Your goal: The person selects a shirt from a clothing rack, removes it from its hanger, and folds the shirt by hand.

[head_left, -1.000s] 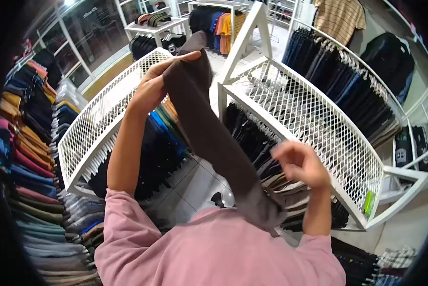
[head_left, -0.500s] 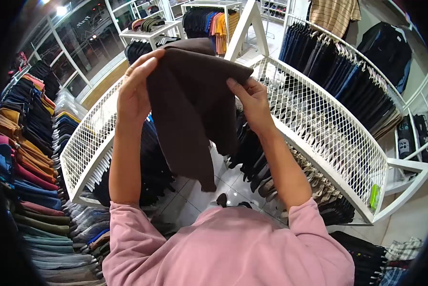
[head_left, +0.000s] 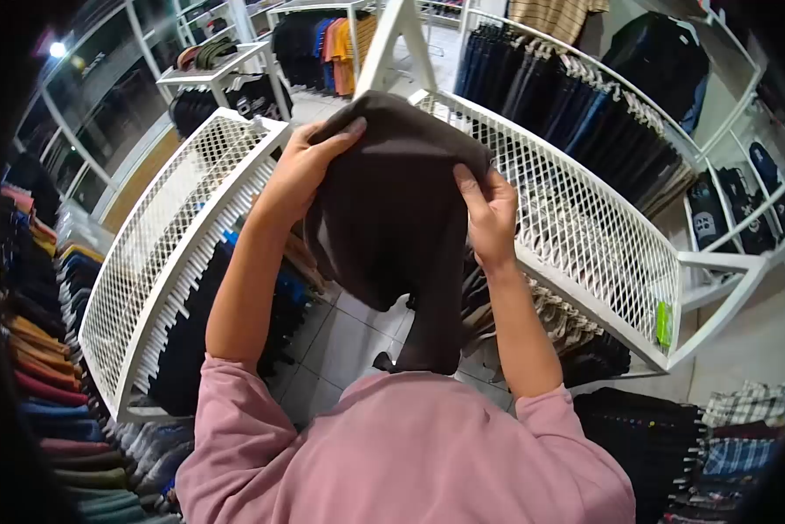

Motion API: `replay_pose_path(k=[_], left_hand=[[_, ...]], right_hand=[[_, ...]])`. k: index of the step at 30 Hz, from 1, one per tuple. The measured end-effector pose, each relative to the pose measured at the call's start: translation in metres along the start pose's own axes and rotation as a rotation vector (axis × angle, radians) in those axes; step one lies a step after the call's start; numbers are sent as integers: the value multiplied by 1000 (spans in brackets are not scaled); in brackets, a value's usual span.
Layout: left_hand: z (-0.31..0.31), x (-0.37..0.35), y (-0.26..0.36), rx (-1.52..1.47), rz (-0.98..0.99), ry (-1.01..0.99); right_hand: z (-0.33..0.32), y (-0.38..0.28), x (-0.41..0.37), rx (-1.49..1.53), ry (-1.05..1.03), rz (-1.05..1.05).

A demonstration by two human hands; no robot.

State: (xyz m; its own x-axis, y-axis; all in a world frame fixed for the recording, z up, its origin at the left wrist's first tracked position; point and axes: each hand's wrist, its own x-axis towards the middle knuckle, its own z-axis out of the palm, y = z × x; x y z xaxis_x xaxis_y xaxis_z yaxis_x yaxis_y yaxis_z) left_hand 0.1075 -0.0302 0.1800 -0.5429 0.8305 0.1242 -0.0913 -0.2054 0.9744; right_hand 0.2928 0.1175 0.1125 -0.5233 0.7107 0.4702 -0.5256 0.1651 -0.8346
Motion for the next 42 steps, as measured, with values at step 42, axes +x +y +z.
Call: replay_pose_path(k=[42], left_hand=[[41,212,28,1032,727,277]], right_hand=[[-299,-133,-213,-1034,218,529]])
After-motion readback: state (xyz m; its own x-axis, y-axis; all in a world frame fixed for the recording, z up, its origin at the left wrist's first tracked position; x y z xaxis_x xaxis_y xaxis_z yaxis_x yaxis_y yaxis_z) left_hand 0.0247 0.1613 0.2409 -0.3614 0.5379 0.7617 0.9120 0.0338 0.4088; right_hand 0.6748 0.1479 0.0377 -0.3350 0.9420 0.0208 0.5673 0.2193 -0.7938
